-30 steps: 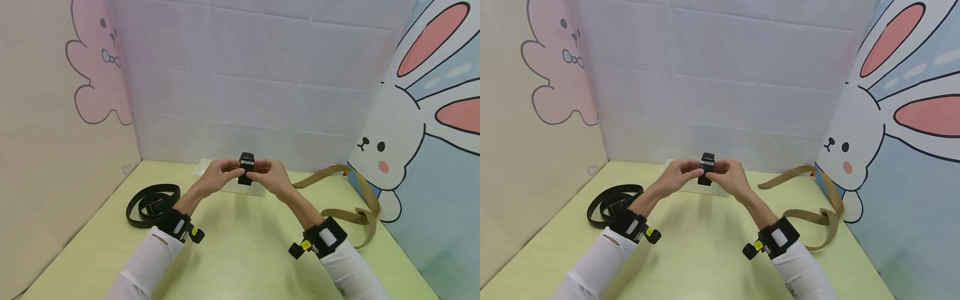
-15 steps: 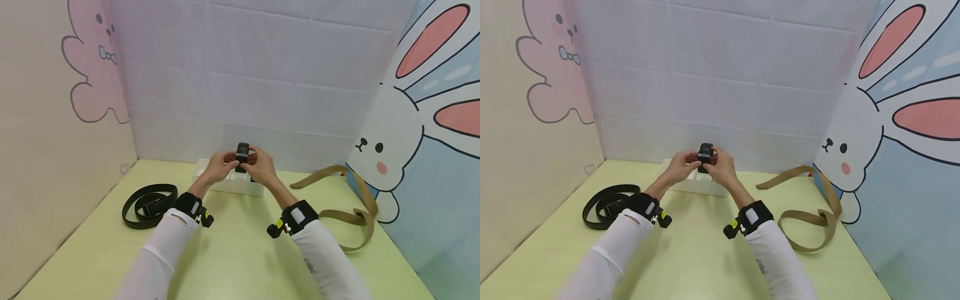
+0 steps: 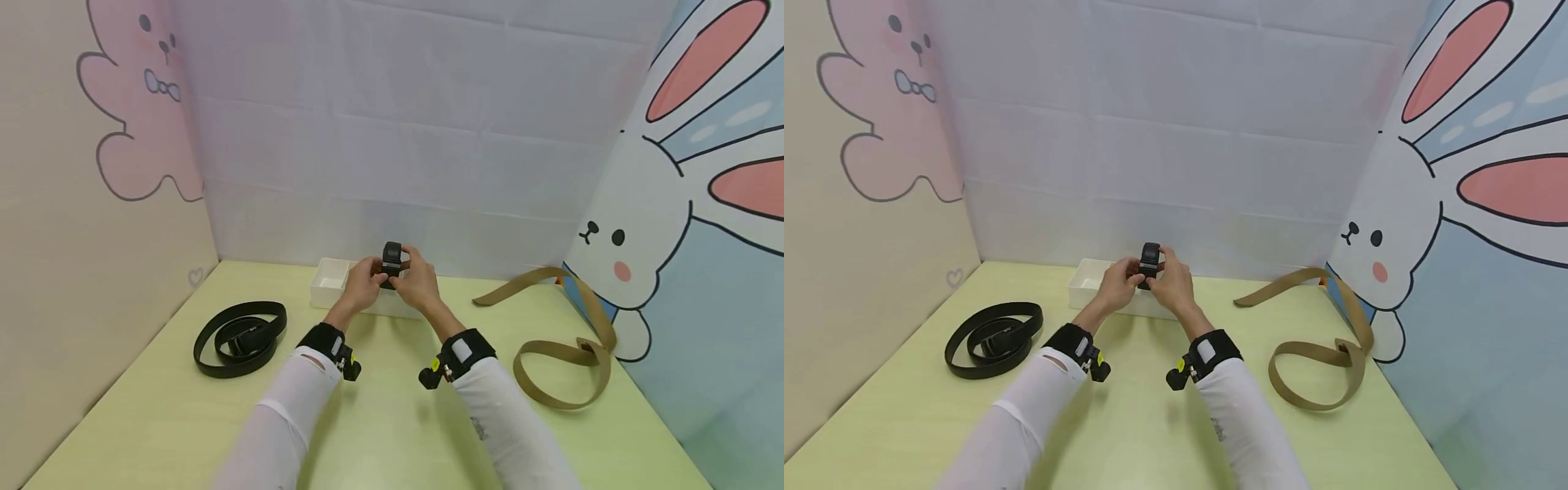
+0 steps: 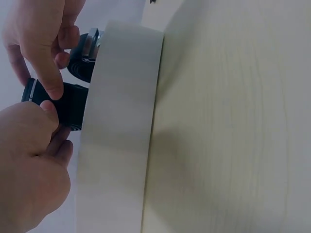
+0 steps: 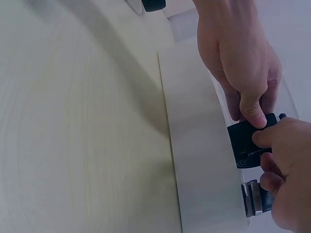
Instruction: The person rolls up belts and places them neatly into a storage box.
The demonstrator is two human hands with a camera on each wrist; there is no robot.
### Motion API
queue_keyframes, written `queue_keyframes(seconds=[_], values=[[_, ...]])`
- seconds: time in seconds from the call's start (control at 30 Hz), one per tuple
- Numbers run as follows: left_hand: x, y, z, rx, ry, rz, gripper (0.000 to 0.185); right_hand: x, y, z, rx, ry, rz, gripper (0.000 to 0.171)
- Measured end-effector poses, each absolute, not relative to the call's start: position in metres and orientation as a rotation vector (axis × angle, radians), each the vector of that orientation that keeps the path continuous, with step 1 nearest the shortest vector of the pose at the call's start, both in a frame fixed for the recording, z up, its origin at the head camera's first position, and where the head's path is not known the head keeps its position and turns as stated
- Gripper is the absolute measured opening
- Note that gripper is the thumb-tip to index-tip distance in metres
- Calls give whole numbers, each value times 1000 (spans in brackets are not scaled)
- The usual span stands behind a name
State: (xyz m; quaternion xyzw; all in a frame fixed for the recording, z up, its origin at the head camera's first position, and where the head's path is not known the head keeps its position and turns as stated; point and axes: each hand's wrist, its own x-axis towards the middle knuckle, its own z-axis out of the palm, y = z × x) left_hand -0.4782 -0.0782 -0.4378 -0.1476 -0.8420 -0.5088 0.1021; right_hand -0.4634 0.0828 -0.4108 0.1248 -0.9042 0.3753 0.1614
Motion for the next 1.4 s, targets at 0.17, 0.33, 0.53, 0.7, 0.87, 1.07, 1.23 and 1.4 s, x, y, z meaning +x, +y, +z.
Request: queue_keyframes(seconds=[0.17, 0.33, 0.53, 0.7, 0.87, 1.07, 1.23, 1.4], values=[[-504, -81, -466, -450, -2504, -1457, 38, -464, 83, -417, 344, -2630, 1024, 76], [-530, -89, -488, -512, -2551, -1335, 58, -464, 82, -416, 368, -2651, 1002, 74], [-510, -95, -471, -576, -2665, -1125, 65, -462, 84, -415, 375, -2750, 937, 73], [-481, -92, -450, -508, -2753, -1011, 62, -462, 85, -415, 384, -2806, 887, 70], [-472, -90, -443, -482, -2778, -920, 60, -462, 87, -416, 395, -2796, 908, 67], [-469, -89, -436, -471, -2845, -913, 61, -461, 88, -416, 391, -2831, 947, 55], [-469, -93, -436, -521, -2855, -931, 58, -457, 94, -415, 486, -2858, 923, 52], [-478, -106, -448, -640, -2782, -942, 52, -448, 104, -423, 627, -2737, 919, 44]])
